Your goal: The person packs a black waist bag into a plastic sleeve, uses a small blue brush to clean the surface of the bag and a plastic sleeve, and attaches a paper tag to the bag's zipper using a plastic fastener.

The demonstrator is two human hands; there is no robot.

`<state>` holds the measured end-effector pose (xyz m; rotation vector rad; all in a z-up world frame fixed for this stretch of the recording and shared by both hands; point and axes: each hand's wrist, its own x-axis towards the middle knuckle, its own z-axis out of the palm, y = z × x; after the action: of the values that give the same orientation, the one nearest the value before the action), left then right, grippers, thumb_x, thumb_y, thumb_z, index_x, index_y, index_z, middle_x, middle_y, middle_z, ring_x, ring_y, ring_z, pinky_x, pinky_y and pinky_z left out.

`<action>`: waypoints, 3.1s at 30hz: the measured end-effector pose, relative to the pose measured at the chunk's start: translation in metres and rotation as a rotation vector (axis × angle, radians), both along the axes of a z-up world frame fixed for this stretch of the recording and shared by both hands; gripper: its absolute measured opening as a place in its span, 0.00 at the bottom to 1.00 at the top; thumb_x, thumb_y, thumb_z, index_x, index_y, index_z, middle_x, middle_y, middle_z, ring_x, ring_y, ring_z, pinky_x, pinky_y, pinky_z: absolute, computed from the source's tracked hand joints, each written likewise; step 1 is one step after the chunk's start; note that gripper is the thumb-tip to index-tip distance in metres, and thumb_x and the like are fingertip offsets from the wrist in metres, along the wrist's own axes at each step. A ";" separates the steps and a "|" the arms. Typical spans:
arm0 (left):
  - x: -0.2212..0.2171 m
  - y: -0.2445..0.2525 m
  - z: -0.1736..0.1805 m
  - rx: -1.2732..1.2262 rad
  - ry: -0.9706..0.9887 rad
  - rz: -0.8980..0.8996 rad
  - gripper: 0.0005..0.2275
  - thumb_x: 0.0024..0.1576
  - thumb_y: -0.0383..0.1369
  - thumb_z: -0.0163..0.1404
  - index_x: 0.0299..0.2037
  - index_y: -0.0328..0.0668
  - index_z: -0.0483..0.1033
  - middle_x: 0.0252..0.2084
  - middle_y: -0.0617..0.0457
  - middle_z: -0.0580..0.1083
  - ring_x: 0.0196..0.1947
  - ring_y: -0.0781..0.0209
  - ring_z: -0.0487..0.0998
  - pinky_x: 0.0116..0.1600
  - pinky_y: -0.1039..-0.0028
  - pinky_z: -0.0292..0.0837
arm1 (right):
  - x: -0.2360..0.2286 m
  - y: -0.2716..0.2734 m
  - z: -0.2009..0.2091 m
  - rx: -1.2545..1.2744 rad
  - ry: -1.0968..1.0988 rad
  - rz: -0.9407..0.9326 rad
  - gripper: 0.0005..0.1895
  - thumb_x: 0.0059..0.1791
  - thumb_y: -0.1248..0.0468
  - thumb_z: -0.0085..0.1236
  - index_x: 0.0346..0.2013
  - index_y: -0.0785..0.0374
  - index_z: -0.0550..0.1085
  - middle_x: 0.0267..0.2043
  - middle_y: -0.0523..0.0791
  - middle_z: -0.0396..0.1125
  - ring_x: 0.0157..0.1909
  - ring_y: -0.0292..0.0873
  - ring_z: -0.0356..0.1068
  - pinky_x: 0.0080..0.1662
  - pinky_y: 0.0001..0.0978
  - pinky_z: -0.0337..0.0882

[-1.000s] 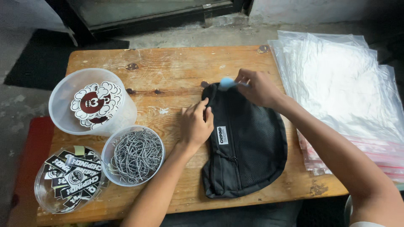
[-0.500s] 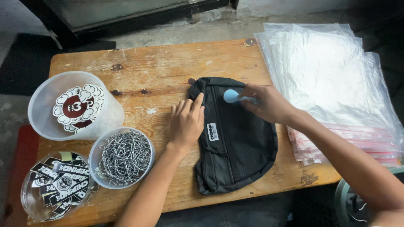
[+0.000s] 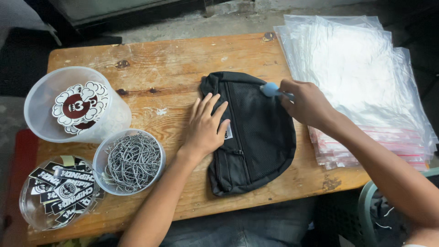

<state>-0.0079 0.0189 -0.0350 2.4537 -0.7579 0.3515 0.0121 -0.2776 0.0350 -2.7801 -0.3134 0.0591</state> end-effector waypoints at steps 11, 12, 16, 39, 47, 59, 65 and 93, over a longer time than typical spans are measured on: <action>-0.009 -0.011 -0.001 0.010 0.001 0.060 0.20 0.61 0.43 0.45 0.61 0.48 0.73 0.67 0.37 0.63 0.72 0.33 0.55 0.70 0.37 0.43 | -0.157 0.006 0.036 0.035 0.412 -0.134 0.05 0.47 0.60 0.53 0.37 0.49 0.74 0.26 0.46 0.68 0.30 0.51 0.64 0.34 0.45 0.67; -0.010 -0.011 0.000 0.043 -0.019 0.071 0.20 0.60 0.43 0.47 0.62 0.51 0.72 0.68 0.38 0.63 0.71 0.35 0.55 0.70 0.36 0.45 | -0.168 0.012 0.045 0.185 0.568 -0.116 0.03 0.47 0.64 0.54 0.32 0.50 0.75 0.18 0.40 0.63 0.22 0.37 0.54 0.29 0.30 0.59; -0.009 -0.011 -0.002 0.035 -0.044 0.042 0.20 0.61 0.42 0.46 0.63 0.53 0.72 0.68 0.35 0.64 0.71 0.32 0.56 0.71 0.37 0.43 | -0.165 0.019 0.041 0.285 0.469 -0.058 0.04 0.49 0.63 0.57 0.29 0.53 0.73 0.15 0.39 0.53 0.20 0.35 0.49 0.26 0.30 0.55; 0.002 0.008 0.002 -0.053 0.187 -0.019 0.25 0.61 0.33 0.45 0.69 0.37 0.59 0.72 0.39 0.59 0.74 0.44 0.57 0.73 0.49 0.49 | -0.058 0.078 0.017 0.347 0.344 0.373 0.06 0.43 0.67 0.57 0.33 0.57 0.79 0.28 0.46 0.77 0.30 0.48 0.77 0.35 0.41 0.76; 0.004 0.013 -0.001 -0.102 0.132 0.199 0.13 0.52 0.39 0.57 0.41 0.48 0.68 0.29 0.56 0.68 0.40 0.47 0.75 0.45 0.57 0.70 | 0.003 0.079 0.016 0.226 0.047 0.262 0.07 0.46 0.69 0.58 0.38 0.60 0.74 0.32 0.48 0.73 0.33 0.54 0.77 0.31 0.43 0.74; 0.005 0.016 0.007 -0.119 0.344 0.199 0.11 0.57 0.33 0.50 0.49 0.46 0.73 0.28 0.52 0.77 0.42 0.45 0.79 0.50 0.52 0.70 | 0.030 0.096 -0.032 0.332 -0.025 0.182 0.07 0.50 0.67 0.54 0.43 0.59 0.71 0.34 0.53 0.73 0.40 0.62 0.76 0.36 0.53 0.74; 0.004 0.019 0.020 -0.155 0.428 0.212 0.11 0.57 0.32 0.48 0.50 0.48 0.71 0.28 0.51 0.79 0.41 0.43 0.80 0.50 0.51 0.72 | -0.005 0.105 0.033 0.245 0.467 0.184 0.08 0.49 0.66 0.51 0.39 0.62 0.76 0.33 0.55 0.74 0.37 0.54 0.76 0.40 0.47 0.76; -0.004 0.004 0.008 -0.115 0.090 -0.019 0.12 0.55 0.28 0.53 0.48 0.41 0.73 0.40 0.50 0.65 0.46 0.44 0.69 0.48 0.55 0.72 | -0.114 0.090 0.032 0.281 0.452 0.435 0.05 0.46 0.66 0.54 0.36 0.59 0.74 0.32 0.50 0.77 0.36 0.53 0.79 0.34 0.45 0.75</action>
<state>-0.0115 0.0227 -0.0273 2.3366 -0.7030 0.2681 -0.1021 -0.1878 0.0672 -2.2913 -0.7319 0.6791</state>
